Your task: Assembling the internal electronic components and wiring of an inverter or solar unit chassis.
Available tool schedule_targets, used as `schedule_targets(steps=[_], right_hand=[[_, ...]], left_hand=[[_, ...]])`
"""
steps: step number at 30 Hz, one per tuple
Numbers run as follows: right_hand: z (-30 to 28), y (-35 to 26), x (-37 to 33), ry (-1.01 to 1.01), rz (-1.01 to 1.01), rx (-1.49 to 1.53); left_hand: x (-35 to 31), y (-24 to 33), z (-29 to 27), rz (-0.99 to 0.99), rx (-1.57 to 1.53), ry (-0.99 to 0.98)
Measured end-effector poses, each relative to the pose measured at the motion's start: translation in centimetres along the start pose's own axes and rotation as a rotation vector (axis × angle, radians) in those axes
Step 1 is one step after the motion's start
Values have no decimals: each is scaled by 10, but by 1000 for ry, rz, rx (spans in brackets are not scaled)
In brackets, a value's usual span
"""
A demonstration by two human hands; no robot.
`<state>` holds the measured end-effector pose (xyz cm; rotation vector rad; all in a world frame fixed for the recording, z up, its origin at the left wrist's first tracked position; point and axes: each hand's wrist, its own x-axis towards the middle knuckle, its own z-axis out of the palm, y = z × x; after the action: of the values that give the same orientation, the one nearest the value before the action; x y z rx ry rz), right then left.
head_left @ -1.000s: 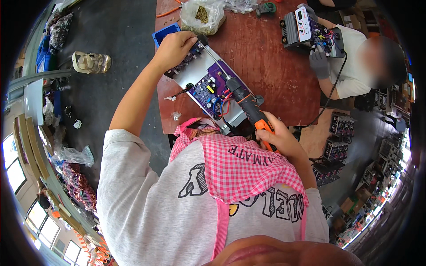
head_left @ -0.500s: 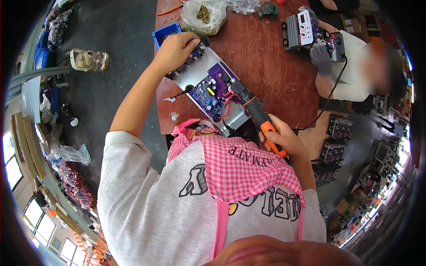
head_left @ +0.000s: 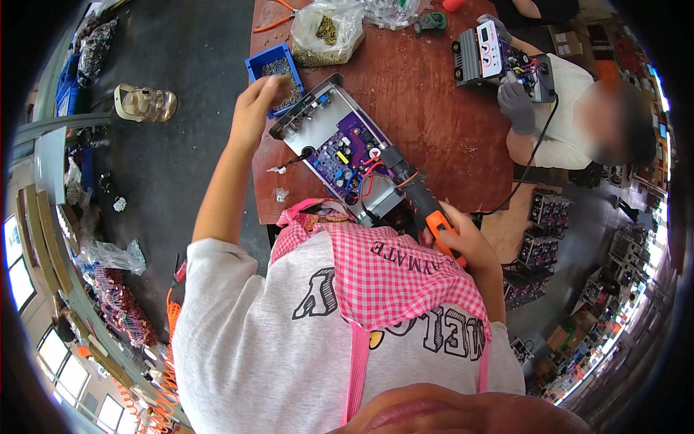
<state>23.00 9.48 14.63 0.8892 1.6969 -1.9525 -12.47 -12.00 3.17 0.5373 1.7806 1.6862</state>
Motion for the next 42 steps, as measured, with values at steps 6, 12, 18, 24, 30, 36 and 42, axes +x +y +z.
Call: schedule_targets(steps=[6,12,18,24,30,36,42], right_hand=[[8,-7,-2,55,30,32],[-13,13,-37,132,-3,95],[-7,49,-43,183,-151,166],[5,57,-33,178,-238,236],[16,61,-35,211,-261,196],[22,91,-29,350,-232,191],[32,73,-26,400,-85,116]], left_hand=[[-76,-80,23,-608,-428,460],[-101,-59,81,-694,-845,262],[-92,-25,109,-766,-888,264],[-63,-46,127,-575,-846,198],[12,-55,61,101,102,492],[95,-32,41,502,1238,276],[120,-79,48,489,1728,80]])
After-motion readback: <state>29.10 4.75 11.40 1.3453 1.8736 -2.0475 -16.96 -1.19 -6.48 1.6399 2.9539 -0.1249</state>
